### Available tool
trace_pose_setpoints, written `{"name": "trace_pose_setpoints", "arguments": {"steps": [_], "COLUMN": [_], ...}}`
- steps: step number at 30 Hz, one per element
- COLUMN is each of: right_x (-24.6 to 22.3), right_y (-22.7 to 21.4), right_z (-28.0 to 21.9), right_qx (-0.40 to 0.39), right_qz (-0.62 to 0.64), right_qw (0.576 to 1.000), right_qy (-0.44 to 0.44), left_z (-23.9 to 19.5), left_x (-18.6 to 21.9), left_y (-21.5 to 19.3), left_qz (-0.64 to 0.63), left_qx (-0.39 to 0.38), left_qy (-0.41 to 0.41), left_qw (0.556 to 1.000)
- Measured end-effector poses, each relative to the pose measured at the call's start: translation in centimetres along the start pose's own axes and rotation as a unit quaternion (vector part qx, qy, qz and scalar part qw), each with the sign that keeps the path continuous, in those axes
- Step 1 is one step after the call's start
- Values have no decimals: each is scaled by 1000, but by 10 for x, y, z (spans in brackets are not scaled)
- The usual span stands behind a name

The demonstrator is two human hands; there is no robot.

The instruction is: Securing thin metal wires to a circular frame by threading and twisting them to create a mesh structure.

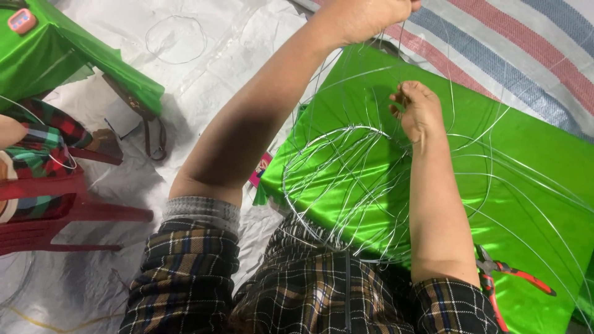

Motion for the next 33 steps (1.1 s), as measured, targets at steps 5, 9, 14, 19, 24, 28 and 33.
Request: {"name": "trace_pose_setpoints", "arguments": {"steps": [5,9,14,19,24,28,33], "right_x": [-5,-8,-15,-13,-58,-47,-48], "right_y": [4,4,8,1,65,62,59], "right_z": [-11,-11,-20,-10,-31,-4,-5], "right_qx": [16,9,72,74,-138,-94,-64], "right_qz": [38,48,49,-65,-273,-324,-306], "right_qw": [999,998,995,995,908,896,909], "right_qy": [34,27,42,0,-288,-290,-275], "left_z": [-12,-14,-16,-20,-26,-12,-1], "left_x": [16,15,17,16,28,11,-2], "left_y": [-9,-12,-15,-17,-18,-12,-4], "left_qz": [9,-66,-24,-38,-47,-34,97], "left_qx": [69,56,69,58,60,100,89], "left_qy": [103,89,78,65,118,95,55], "left_qw": [992,992,994,995,990,990,990]}}
Point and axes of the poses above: each hand's wrist, its own z-axis towards the middle knuckle, its own y-axis out of the palm, x = y × z, the point moved 5 cm from there along z, towards the middle knuckle, and after that the axes turned 6 degrees about -x, right-handed, at the moved point
